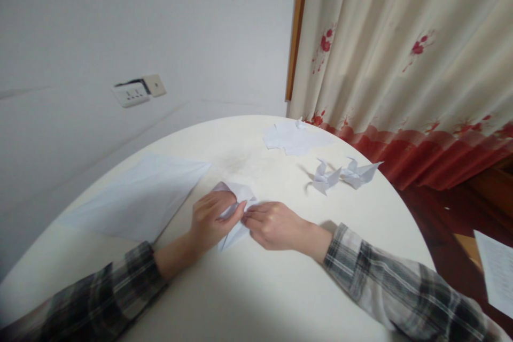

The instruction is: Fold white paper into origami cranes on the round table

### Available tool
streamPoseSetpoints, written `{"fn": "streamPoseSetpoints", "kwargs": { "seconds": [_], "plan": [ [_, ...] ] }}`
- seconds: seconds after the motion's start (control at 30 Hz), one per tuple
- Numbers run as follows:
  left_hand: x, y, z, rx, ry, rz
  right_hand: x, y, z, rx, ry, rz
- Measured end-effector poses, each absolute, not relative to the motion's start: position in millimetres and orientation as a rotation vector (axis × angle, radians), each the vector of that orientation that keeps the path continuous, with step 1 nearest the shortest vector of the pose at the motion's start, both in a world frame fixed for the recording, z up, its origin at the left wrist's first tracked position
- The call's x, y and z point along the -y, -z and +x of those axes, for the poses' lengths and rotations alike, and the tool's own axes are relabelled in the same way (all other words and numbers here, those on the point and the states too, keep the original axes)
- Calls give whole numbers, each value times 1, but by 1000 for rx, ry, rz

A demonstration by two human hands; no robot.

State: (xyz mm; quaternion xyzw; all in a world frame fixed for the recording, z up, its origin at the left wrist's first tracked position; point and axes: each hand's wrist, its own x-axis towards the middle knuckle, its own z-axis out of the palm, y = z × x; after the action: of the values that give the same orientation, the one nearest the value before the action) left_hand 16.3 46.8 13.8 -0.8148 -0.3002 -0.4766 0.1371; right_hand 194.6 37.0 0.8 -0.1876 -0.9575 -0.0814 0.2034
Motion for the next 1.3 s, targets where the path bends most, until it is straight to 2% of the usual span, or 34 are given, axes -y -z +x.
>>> {"fn": "streamPoseSetpoints", "kwargs": {
  "seconds": [0.37,0.63,0.83,0.93,1.07,1.3],
  "plan": [
    [-46,-13,18,872,1476,-2385,-37,-1,195,2673,205,-523],
    [-39,-27,22,925,1404,-2371,-38,1,194,2653,276,-497],
    [-40,-44,8,598,1519,-2413,-37,-1,194,2656,261,-496],
    [-49,-55,0,499,1266,-2717,-36,-2,194,2651,233,-499],
    [-63,-62,-5,667,963,-2966,-36,-2,196,2658,201,-495],
    [-67,-60,-2,812,1011,-3089,-36,2,200,2654,149,-468]
  ]
}}
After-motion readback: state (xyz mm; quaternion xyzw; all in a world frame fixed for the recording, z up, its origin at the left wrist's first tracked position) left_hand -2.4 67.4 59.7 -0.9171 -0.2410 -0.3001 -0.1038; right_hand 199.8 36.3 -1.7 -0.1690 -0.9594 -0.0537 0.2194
